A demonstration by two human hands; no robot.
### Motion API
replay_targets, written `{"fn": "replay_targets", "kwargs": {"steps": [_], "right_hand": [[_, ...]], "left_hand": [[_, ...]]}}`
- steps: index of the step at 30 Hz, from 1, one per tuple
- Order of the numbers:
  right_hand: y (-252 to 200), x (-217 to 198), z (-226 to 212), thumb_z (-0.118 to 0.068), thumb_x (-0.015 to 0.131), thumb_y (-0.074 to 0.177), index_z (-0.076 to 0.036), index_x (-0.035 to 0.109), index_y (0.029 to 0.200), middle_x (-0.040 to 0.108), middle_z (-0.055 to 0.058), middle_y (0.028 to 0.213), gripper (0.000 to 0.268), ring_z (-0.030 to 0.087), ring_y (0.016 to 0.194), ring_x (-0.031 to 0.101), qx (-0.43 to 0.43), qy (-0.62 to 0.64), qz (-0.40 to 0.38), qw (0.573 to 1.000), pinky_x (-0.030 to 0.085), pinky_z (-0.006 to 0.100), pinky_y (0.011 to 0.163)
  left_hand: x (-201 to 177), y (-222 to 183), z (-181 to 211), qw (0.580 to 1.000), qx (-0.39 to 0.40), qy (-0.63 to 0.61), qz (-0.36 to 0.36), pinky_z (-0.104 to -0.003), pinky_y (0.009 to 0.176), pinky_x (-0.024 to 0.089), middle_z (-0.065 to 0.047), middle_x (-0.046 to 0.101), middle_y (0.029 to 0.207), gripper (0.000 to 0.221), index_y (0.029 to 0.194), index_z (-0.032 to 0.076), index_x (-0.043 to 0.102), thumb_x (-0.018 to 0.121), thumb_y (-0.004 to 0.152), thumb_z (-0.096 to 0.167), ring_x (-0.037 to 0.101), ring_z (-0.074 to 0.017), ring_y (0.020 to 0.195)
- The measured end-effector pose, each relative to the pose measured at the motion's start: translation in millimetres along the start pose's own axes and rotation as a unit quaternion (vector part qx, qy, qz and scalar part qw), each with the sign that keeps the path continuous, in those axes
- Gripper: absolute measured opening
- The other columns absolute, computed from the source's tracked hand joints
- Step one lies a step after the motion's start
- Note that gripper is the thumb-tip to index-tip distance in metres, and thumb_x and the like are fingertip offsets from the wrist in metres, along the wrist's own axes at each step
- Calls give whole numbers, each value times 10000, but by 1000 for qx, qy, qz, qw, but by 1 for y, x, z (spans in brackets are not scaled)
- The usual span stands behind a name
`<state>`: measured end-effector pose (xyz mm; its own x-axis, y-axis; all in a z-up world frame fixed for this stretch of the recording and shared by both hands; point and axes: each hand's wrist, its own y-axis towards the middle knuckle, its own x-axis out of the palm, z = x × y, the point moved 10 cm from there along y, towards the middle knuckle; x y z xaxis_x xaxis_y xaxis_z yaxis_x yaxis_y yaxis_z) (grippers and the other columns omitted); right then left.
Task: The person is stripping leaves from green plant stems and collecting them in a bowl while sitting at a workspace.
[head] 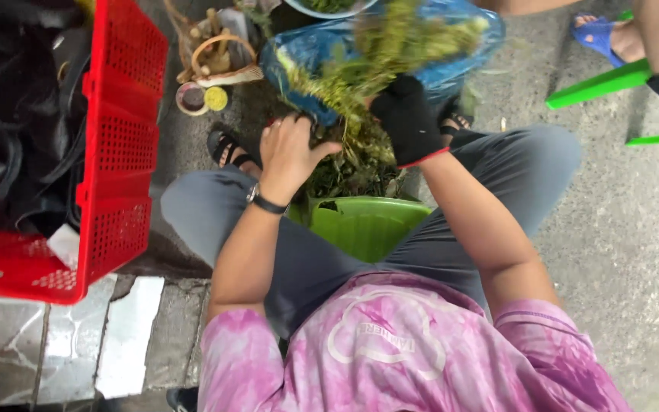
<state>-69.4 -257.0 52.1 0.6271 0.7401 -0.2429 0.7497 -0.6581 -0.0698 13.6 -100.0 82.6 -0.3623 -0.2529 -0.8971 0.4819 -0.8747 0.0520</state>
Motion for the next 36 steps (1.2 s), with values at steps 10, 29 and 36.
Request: {"fn": "replay_targets", "kwargs": {"steps": [10,29,36], "right_hand": [[9,45,-6,-384,704,850,-152,537,568,489,0,482,401,164,435,488,-28,-373,-100,922,408,317,410],[-10,-125,-46,-56,760,978,11,726,940,691,125,829,83,189,779,657,-184,-269,-38,945,504,332,724],[-43,-36,-2,-12,546,799,-3,623,1177,658,157,884,386,194,736,651,237,77,-162,955,597,317,507]], "left_hand": [[118,-43,129,952,297,70,26,-546,940,444,-91,559,744,113,677,94,639,683,676,-10,544,-329,734],[64,29,5,895,-35,-444,23,-267,462,174,58,212,565,251,817,69,595,729,857,277,187,-64,484],[19,33,20,833,3,-551,47,-179,348,291,-27,609,515,234,731,106,712,663,920,235,337,-10,336]]}}
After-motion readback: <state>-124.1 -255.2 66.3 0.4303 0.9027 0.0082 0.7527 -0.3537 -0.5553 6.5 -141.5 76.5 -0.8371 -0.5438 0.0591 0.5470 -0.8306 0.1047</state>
